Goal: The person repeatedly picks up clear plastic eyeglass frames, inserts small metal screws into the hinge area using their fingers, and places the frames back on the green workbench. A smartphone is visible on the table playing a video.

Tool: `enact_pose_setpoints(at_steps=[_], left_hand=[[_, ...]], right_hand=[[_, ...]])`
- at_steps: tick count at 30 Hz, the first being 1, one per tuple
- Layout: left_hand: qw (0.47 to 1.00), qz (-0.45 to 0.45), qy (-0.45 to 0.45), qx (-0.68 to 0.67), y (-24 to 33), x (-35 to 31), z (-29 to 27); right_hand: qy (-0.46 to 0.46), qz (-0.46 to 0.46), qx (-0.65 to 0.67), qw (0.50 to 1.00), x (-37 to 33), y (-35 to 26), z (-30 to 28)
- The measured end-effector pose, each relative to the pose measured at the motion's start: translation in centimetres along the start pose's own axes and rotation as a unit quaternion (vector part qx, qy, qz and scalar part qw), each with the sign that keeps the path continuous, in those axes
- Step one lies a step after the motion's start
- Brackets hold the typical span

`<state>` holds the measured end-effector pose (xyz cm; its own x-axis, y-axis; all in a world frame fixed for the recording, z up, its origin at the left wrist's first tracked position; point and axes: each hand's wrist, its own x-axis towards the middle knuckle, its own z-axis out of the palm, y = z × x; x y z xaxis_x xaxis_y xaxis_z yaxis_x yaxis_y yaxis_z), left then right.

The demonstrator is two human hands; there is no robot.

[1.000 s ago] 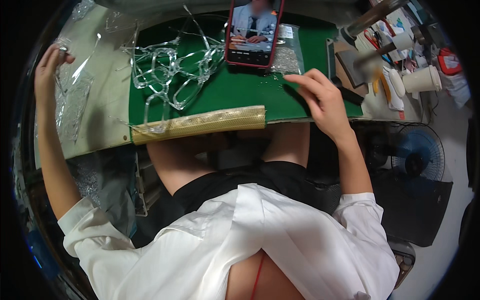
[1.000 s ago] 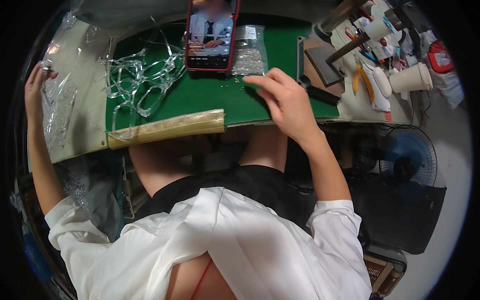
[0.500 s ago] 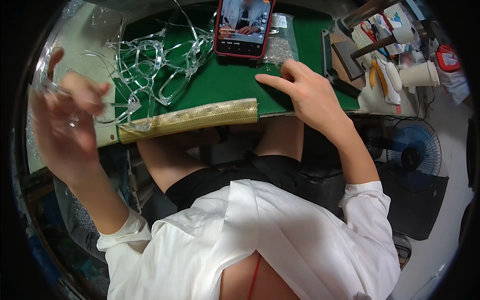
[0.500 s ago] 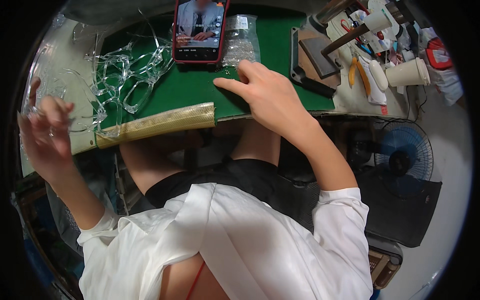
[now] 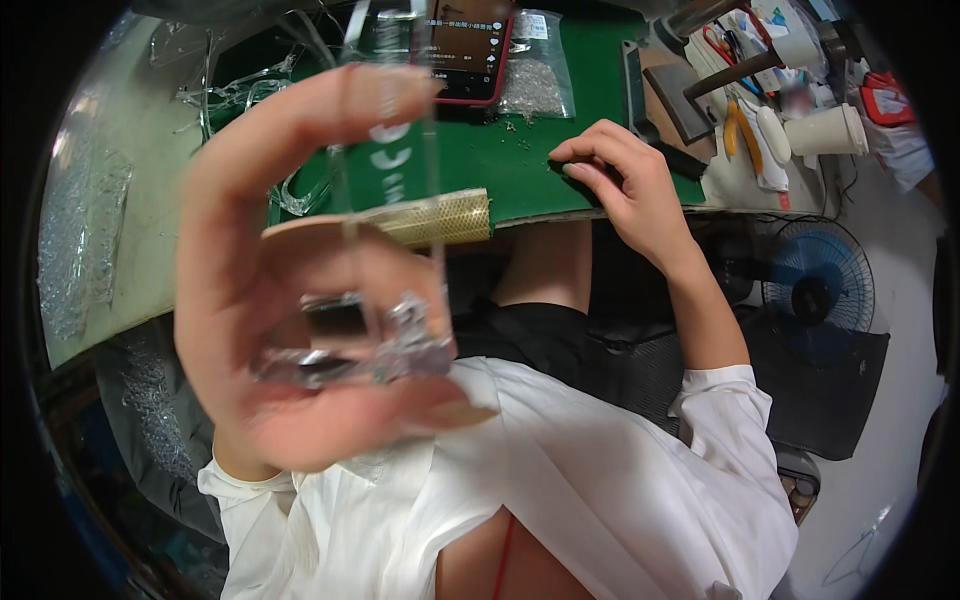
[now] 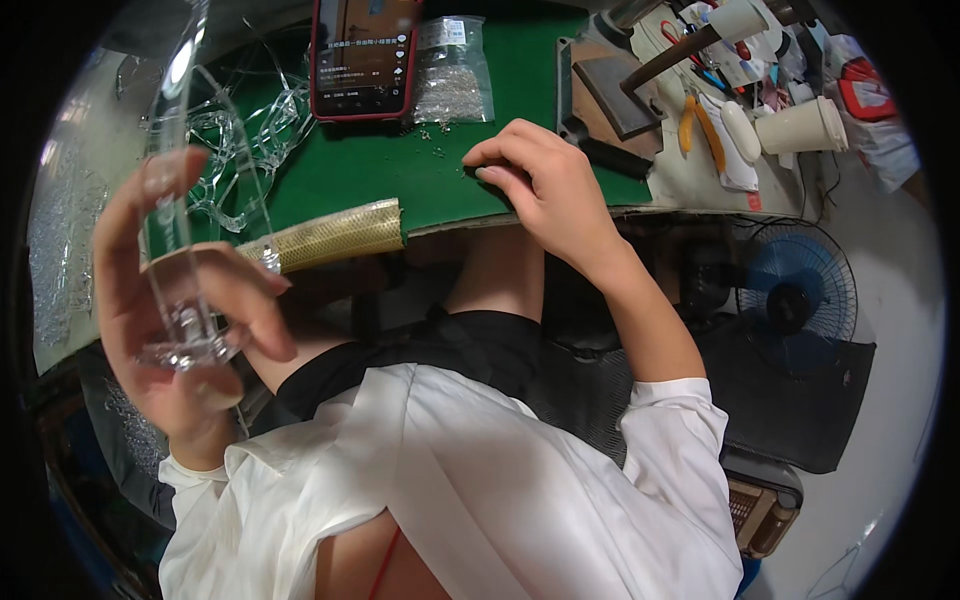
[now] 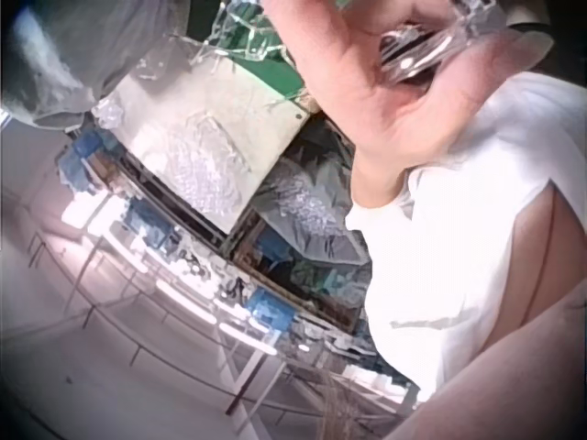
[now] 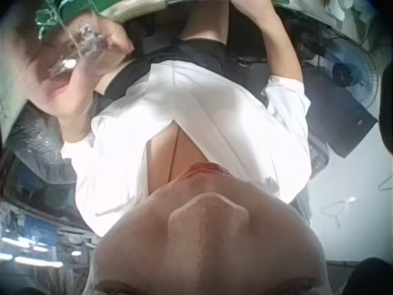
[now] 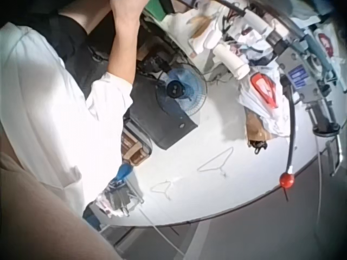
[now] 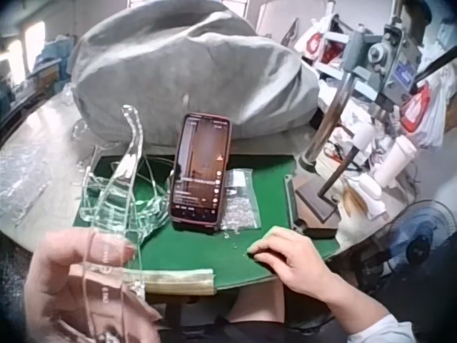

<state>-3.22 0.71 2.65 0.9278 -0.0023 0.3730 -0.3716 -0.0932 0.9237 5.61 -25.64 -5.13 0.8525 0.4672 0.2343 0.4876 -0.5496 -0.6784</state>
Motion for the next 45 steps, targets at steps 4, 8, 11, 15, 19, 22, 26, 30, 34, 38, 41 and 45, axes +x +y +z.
enact_pose_setpoints(at_steps=[4, 8, 11, 15, 19, 22, 26, 30, 34, 38, 41, 45], left_hand=[[0.999, 0.043, 0.013, -0.016, -0.9, 0.4, 1.1], [0.999, 0.030, -0.008, -0.033, -1.2, 0.6, 1.5], [0.999, -0.008, -0.023, -0.047, -1.2, 0.9, 1.4], [0.997, -0.012, -0.043, -0.062, -1.4, 1.1, 1.4], [0.996, -0.017, -0.041, -0.073, -1.5, 1.1, 1.4], [0.996, -0.014, -0.038, -0.075, -1.7, 1.1, 1.3], [0.996, -0.017, -0.041, -0.082, -1.8, 1.2, 1.3], [0.995, -0.017, -0.045, -0.087, -2.0, 1.3, 1.1], [0.995, -0.015, -0.042, -0.084, -2.1, 1.1, 1.0], [0.996, -0.017, -0.042, -0.080, -2.1, 1.1, 1.1], [0.996, -0.022, -0.041, -0.079, -2.2, 1.0, 1.1], [0.994, 0.030, -0.047, -0.091, -2.6, 1.0, 1.1]], right_hand=[[0.010, 0.008, 0.001, 1.000, 0.2, 0.0, 0.6], [0.014, -0.007, -0.022, 1.000, 0.3, 0.2, 0.8], [0.018, -0.012, -0.025, 0.999, 0.4, 0.4, 1.0], [0.041, 0.016, -0.061, 0.997, 0.9, -0.4, 1.6], [0.047, 0.006, -0.094, 0.994, 1.1, -0.6, 1.9], [0.042, 0.009, -0.076, 0.996, 0.7, -0.1, 1.6], [0.027, -0.020, -0.102, 0.994, 0.4, -0.1, 1.5], [0.011, -0.033, -0.110, 0.993, 0.5, -0.3, 1.4], [-0.019, -0.054, -0.099, 0.993, 0.9, -0.3, 1.1], [-0.059, -0.107, -0.103, 0.987, 1.9, 0.4, 0.8], [-0.075, -0.114, -0.125, 0.983, 1.9, 0.6, 0.7], [-0.067, -0.105, -0.158, 0.980, 1.0, 0.4, 0.5]])
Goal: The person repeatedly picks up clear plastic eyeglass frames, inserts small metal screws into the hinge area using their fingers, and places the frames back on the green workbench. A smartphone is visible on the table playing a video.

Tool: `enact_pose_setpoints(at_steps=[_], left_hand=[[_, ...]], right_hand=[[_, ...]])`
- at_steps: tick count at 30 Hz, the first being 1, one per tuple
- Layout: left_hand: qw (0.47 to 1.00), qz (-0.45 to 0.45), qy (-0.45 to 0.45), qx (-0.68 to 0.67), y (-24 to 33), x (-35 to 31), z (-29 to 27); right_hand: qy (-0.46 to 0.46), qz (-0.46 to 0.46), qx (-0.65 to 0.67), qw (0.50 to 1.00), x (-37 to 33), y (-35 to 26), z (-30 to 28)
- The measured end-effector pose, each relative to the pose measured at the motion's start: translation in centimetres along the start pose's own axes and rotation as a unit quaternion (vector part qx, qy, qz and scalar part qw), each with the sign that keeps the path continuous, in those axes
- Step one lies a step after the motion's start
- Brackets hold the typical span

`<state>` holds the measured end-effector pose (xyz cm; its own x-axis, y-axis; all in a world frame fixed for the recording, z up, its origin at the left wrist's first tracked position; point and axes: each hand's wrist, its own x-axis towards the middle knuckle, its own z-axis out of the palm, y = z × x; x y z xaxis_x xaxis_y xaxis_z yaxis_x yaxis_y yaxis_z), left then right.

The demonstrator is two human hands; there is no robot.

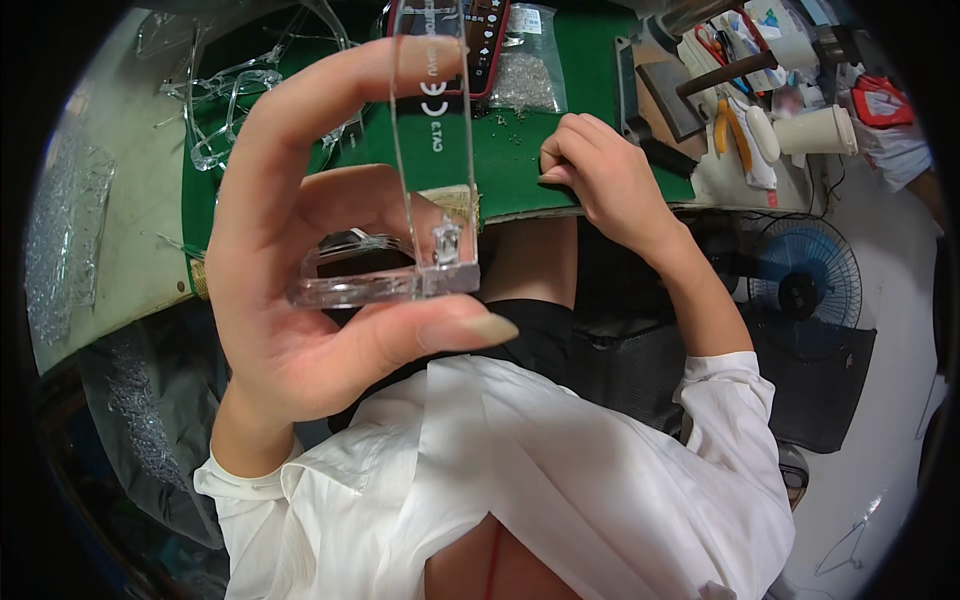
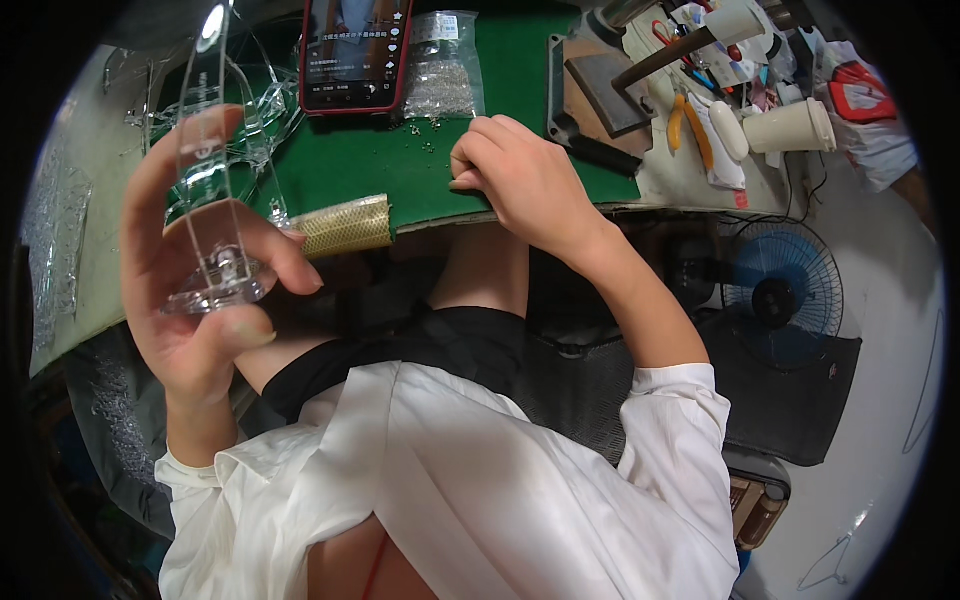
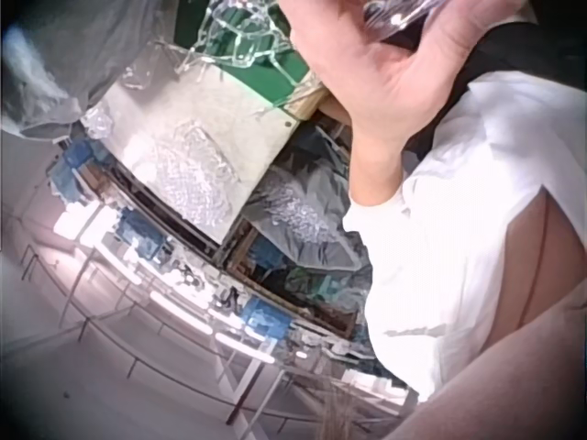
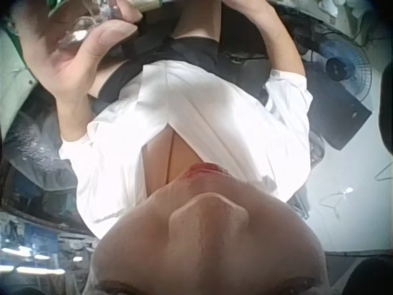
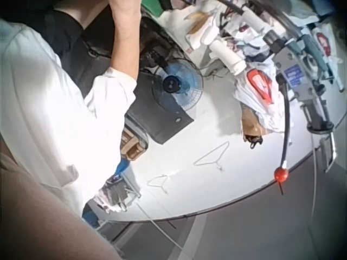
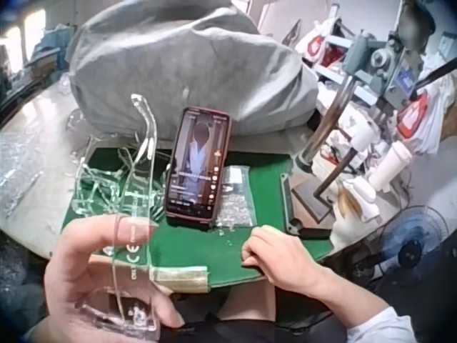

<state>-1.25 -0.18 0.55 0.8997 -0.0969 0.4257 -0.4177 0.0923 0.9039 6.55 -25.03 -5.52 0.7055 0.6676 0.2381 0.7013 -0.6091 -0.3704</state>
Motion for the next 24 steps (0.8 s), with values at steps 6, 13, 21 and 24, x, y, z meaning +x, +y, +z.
enact_pose_setpoints(at_steps=[6, 13, 21, 24], left_hand=[[0.994, 0.012, -0.108, -0.007, -0.3, 1.1, 1.6], [0.985, -0.055, -0.165, -0.009, -1.6, 1.8, 5.0], [0.985, -0.054, -0.161, 0.023, -2.1, 1.7, 5.4], [0.983, -0.066, -0.169, 0.028, -1.9, 1.7, 5.3]], right_hand=[[0.101, 0.026, 0.225, 0.969, -0.7, -0.7, -2.3], [0.197, -0.166, 0.149, 0.955, 0.6, -5.3, -7.6], [0.184, -0.154, 0.143, 0.960, 0.6, -5.3, -7.8], [0.180, -0.155, 0.150, 0.960, 0.6, -5.1, -7.9]])
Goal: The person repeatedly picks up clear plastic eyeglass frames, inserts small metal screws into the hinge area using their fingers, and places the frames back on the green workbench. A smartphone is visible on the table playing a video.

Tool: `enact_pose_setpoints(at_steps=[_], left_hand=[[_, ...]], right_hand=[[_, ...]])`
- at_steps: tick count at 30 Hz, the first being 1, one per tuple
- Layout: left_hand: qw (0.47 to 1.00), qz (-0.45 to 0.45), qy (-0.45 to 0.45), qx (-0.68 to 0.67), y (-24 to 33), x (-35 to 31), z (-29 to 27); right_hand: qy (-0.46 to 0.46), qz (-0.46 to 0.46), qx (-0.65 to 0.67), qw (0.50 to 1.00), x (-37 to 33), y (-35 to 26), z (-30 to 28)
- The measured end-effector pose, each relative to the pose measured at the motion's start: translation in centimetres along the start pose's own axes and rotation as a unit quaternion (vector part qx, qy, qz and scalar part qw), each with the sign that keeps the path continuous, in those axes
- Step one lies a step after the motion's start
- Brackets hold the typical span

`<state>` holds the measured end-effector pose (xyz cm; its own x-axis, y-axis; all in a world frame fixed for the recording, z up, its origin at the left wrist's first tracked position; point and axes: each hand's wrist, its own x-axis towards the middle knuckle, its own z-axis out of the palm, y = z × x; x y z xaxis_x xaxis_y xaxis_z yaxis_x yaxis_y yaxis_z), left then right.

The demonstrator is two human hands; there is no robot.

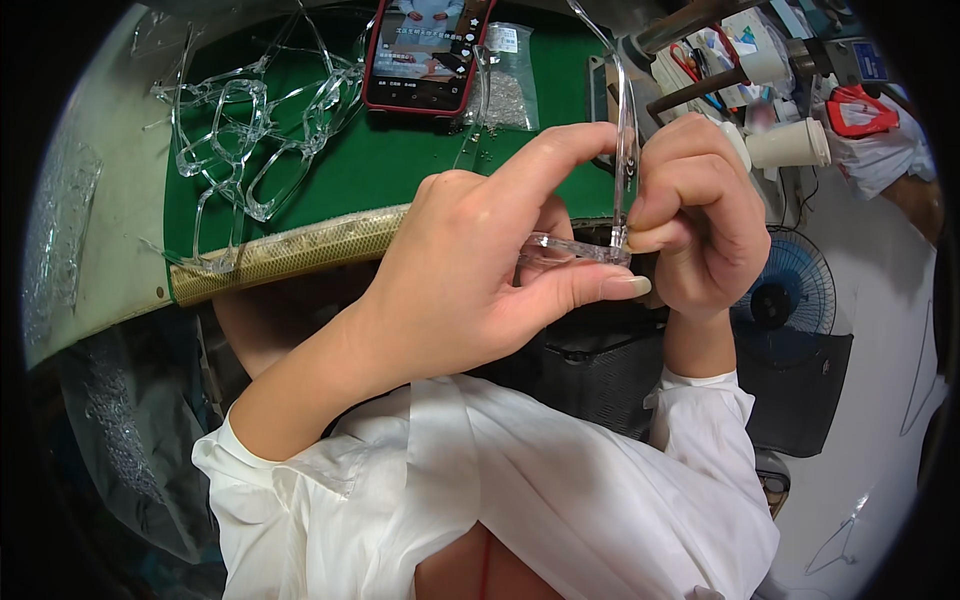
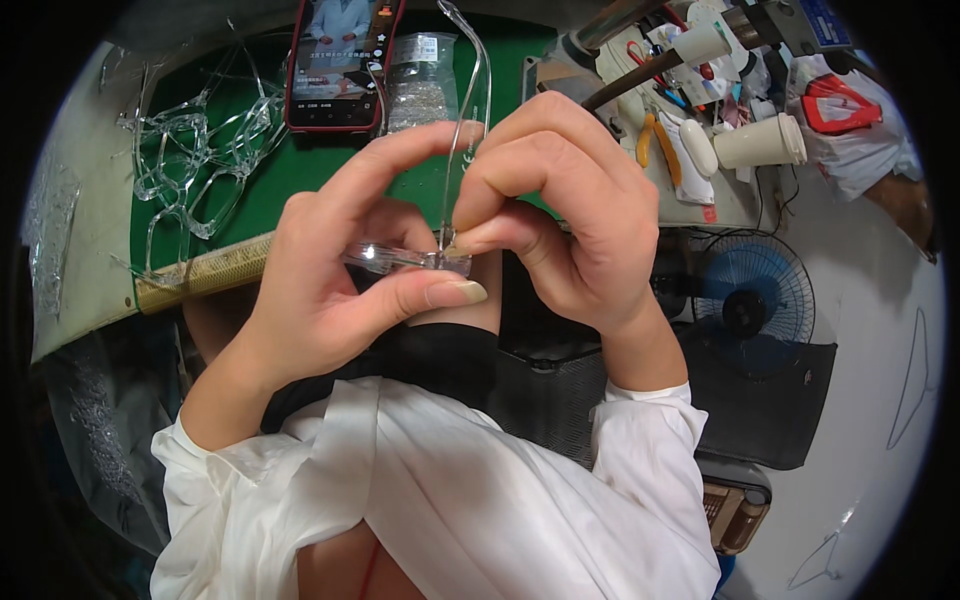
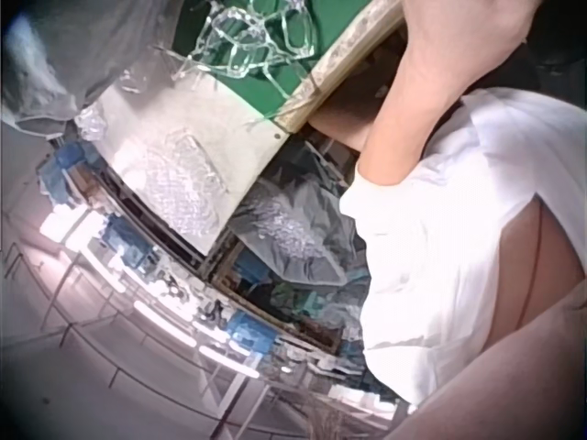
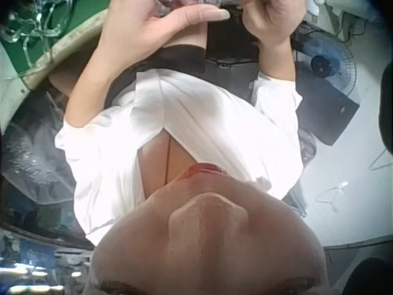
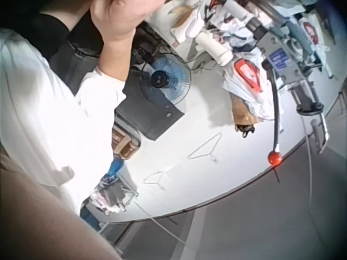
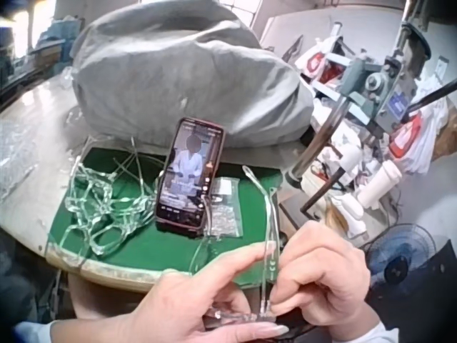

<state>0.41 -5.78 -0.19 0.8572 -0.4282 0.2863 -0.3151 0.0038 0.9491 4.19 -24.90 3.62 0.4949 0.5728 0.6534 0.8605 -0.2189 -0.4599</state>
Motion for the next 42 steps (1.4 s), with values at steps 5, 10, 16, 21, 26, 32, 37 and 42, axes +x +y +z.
enact_pose_setpoints(at_steps=[5, 10, 16, 21, 26, 32, 37, 42], left_hand=[[1.000, 0.005, 0.007, -0.004, -0.1, 0.0, 0.1], [1.000, 0.010, 0.014, -0.021, -0.1, 0.1, 0.2], [0.999, 0.012, 0.014, -0.027, -0.1, 0.1, 0.2], [0.999, 0.008, -0.001, -0.040, -0.1, 0.3, 0.0], [0.995, 0.005, -0.003, -0.100, 0.0, 0.3, 0.1], [0.992, -0.006, -0.007, -0.122, 0.0, 0.4, 0.2], [0.991, -0.005, -0.007, -0.133, -0.1, 0.4, 0.2], [0.978, -0.052, -0.017, -0.202, 0.2, 0.5, 0.1]], right_hand=[[0.000, 0.013, 0.013, 1.000, 0.0, -0.1, -0.1], [0.011, 0.022, 0.029, 0.999, -0.2, 0.1, 0.1], [0.017, 0.024, 0.035, 0.999, -0.3, 0.2, 0.2], [0.034, 0.059, 0.078, 0.995, -0.3, 0.1, 0.1], [0.051, 0.065, 0.083, 0.993, -0.4, 0.0, 0.3], [0.055, 0.044, 0.060, 0.996, -0.4, 0.1, 0.5], [0.041, 0.016, 0.058, 0.997, -0.5, 0.6, 0.4], [0.052, 0.018, 0.143, 0.988, -0.7, 1.2, 0.5]])
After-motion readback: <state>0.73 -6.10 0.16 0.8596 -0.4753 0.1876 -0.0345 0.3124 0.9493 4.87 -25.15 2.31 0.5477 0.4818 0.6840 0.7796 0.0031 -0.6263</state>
